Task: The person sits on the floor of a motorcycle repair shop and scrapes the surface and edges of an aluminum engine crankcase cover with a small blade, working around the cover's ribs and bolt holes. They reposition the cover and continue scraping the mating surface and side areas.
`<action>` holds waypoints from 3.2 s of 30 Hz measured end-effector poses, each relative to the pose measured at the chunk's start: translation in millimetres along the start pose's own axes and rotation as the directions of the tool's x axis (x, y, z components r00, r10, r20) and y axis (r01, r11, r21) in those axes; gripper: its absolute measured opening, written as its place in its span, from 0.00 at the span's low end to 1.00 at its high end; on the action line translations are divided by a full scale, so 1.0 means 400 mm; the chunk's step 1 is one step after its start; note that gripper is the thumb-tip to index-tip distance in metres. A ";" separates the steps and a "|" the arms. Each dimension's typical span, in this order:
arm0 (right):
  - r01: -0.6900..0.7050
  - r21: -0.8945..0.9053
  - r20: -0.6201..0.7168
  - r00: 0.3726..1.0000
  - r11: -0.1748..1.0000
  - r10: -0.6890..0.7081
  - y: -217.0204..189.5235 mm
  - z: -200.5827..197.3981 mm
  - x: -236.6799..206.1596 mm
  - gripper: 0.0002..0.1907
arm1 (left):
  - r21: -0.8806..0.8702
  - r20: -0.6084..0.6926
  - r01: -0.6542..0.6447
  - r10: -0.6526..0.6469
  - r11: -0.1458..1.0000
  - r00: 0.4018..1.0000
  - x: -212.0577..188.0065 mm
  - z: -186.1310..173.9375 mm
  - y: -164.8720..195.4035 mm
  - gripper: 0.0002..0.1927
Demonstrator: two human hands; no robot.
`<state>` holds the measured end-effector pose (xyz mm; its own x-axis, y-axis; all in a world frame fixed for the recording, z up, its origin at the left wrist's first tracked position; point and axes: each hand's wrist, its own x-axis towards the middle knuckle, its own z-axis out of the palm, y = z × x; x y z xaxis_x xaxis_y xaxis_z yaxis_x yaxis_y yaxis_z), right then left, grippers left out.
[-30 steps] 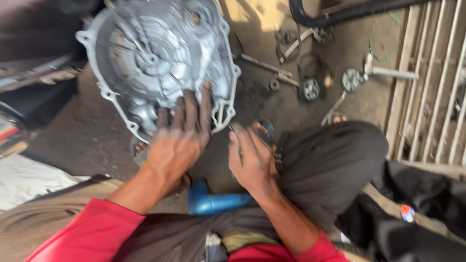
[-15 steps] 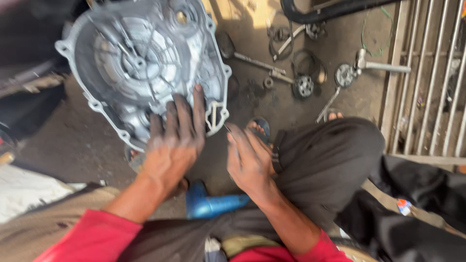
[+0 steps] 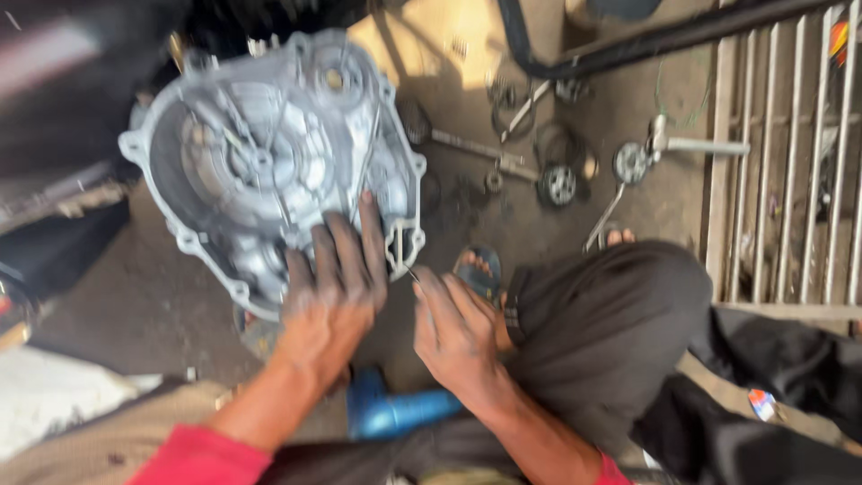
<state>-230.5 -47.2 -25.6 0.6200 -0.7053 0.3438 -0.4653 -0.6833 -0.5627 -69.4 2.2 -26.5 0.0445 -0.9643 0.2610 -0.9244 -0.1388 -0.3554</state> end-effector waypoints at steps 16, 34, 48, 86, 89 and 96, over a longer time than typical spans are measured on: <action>0.009 0.001 0.017 1.000 1.000 -0.009 -0.004 0.009 -0.008 0.11 | 0.004 0.009 -0.002 0.002 1.000 1.000 0.005 0.000 -0.005 0.26; -0.006 0.009 0.023 1.000 1.000 0.006 -0.012 0.011 -0.013 0.13 | 0.011 0.008 0.031 -0.031 0.999 0.999 0.007 -0.002 -0.001 0.25; -0.043 0.047 0.003 0.999 0.998 0.043 -0.007 0.012 -0.011 0.15 | 0.003 0.001 0.047 -0.047 0.999 0.999 0.001 0.005 0.009 0.25; -0.063 0.021 0.066 0.996 0.998 0.061 -0.019 0.017 -0.010 0.15 | 0.008 0.010 0.015 -0.015 1.000 1.000 0.001 0.009 0.000 0.26; -0.045 0.016 0.086 0.995 0.999 0.044 -0.020 0.011 -0.009 0.15 | -0.005 0.003 0.021 -0.021 1.000 1.000 -0.001 0.010 0.000 0.26; -0.074 -0.020 0.106 0.992 0.997 0.076 -0.021 0.009 -0.008 0.15 | 0.027 0.003 0.013 -0.013 1.000 1.000 -0.004 0.013 0.003 0.25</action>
<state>-226.2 -38.5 -24.6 0.6462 -0.7311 0.2190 -0.5226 -0.6330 -0.5712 -68.6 2.4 -32.1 0.0573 -0.9632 0.2626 -0.9130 -0.1570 -0.3765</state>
